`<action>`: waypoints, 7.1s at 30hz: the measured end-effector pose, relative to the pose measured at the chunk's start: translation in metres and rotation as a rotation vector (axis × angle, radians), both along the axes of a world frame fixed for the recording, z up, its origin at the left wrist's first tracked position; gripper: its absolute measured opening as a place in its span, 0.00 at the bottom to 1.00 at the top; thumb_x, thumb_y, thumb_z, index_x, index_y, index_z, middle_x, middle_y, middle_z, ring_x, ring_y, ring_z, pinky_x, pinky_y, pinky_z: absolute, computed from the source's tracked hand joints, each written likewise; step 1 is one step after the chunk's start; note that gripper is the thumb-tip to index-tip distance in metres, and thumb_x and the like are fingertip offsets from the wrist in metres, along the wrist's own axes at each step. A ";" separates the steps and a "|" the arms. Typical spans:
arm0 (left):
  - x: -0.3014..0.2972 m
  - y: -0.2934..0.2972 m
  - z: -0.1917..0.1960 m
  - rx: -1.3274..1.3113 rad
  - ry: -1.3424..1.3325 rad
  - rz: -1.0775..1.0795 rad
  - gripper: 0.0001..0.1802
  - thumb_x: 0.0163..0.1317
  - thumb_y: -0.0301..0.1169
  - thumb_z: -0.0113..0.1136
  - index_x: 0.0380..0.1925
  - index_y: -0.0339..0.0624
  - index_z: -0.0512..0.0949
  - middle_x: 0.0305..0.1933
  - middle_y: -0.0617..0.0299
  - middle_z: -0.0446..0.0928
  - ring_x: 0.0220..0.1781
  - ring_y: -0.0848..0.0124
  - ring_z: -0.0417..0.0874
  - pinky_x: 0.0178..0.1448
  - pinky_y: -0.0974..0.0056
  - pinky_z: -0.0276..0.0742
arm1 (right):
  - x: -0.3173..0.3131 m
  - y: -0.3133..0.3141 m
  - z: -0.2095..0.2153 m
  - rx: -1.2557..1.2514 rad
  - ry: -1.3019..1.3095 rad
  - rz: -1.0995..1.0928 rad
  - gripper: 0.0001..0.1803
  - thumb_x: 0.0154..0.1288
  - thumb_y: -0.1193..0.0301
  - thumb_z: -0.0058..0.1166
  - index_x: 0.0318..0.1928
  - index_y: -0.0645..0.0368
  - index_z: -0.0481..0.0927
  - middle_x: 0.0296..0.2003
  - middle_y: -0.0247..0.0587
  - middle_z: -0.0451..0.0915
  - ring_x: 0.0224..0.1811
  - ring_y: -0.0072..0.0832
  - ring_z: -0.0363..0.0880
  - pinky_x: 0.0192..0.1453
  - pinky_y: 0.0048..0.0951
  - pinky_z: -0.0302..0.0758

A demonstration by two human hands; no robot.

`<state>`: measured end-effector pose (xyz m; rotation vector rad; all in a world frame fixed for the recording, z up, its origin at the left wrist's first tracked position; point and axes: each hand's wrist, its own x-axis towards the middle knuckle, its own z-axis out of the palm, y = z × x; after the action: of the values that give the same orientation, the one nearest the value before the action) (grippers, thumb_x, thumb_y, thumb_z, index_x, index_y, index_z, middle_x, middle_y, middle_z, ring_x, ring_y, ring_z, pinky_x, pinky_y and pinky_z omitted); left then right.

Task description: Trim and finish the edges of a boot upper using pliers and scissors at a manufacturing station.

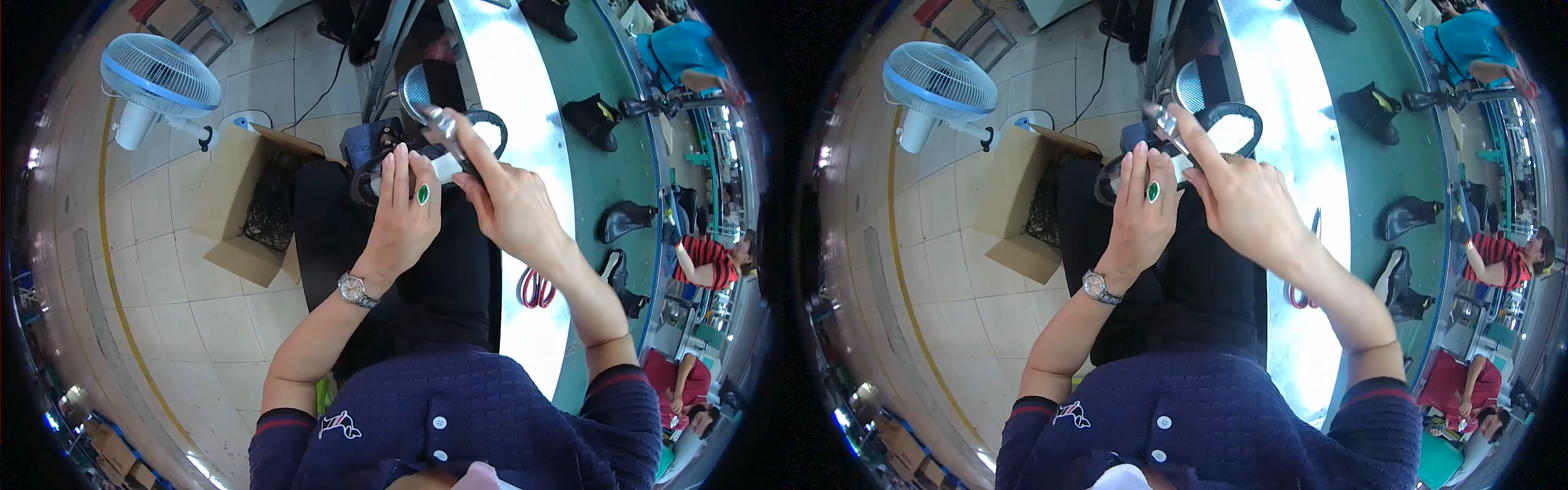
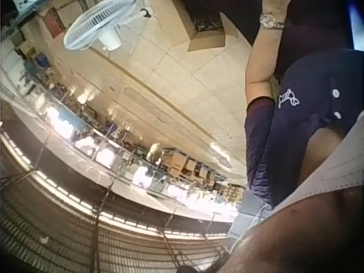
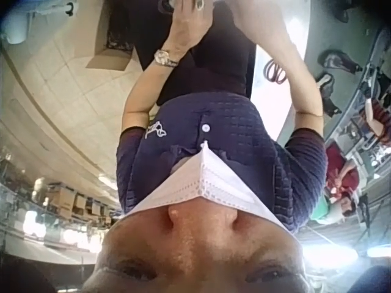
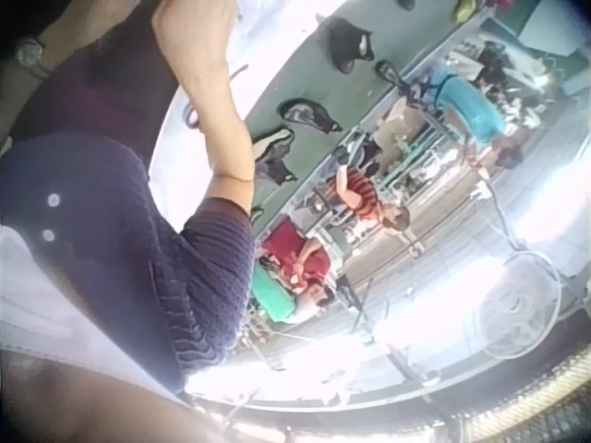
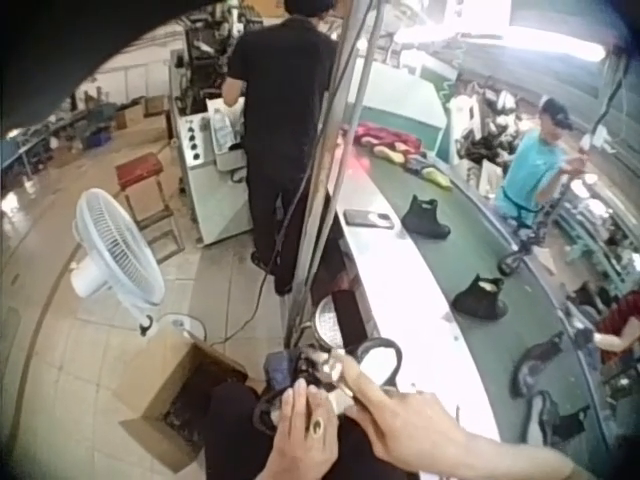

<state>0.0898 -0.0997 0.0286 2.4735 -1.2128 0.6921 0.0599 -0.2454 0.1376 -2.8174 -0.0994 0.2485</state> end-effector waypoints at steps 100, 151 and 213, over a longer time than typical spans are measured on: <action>-0.019 0.098 0.004 -1.313 2.130 -0.120 0.49 0.63 0.41 0.62 0.76 0.48 0.43 0.66 0.59 0.65 0.64 0.71 0.69 0.66 0.64 0.65 | 0.055 0.040 0.028 -0.179 0.086 0.591 0.36 0.68 0.65 0.53 0.73 0.40 0.55 0.19 0.42 0.77 0.15 0.39 0.76 0.20 0.36 0.73; -0.082 0.087 -0.006 -1.449 1.869 -0.103 0.58 0.60 0.31 0.67 0.75 0.54 0.31 0.75 0.56 0.53 0.71 0.68 0.63 0.72 0.62 0.62 | -0.005 0.061 0.038 0.046 0.093 0.732 0.44 0.57 0.77 0.48 0.74 0.37 0.54 0.19 0.43 0.78 0.14 0.25 0.77 0.15 0.26 0.73; -0.064 0.037 -0.025 -1.033 1.889 0.002 0.48 0.51 0.56 0.72 0.64 0.49 0.55 0.50 0.58 0.70 0.49 0.72 0.73 0.54 0.67 0.72 | -0.090 -0.006 -0.022 0.636 0.816 -0.098 0.31 0.76 0.53 0.42 0.23 0.67 0.79 0.16 0.37 0.77 0.18 0.24 0.78 0.25 0.25 0.74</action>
<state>0.0257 -0.0623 0.0041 1.1572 0.0389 -0.8100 -0.0299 -0.2516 0.1157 -1.9136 0.1235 1.0894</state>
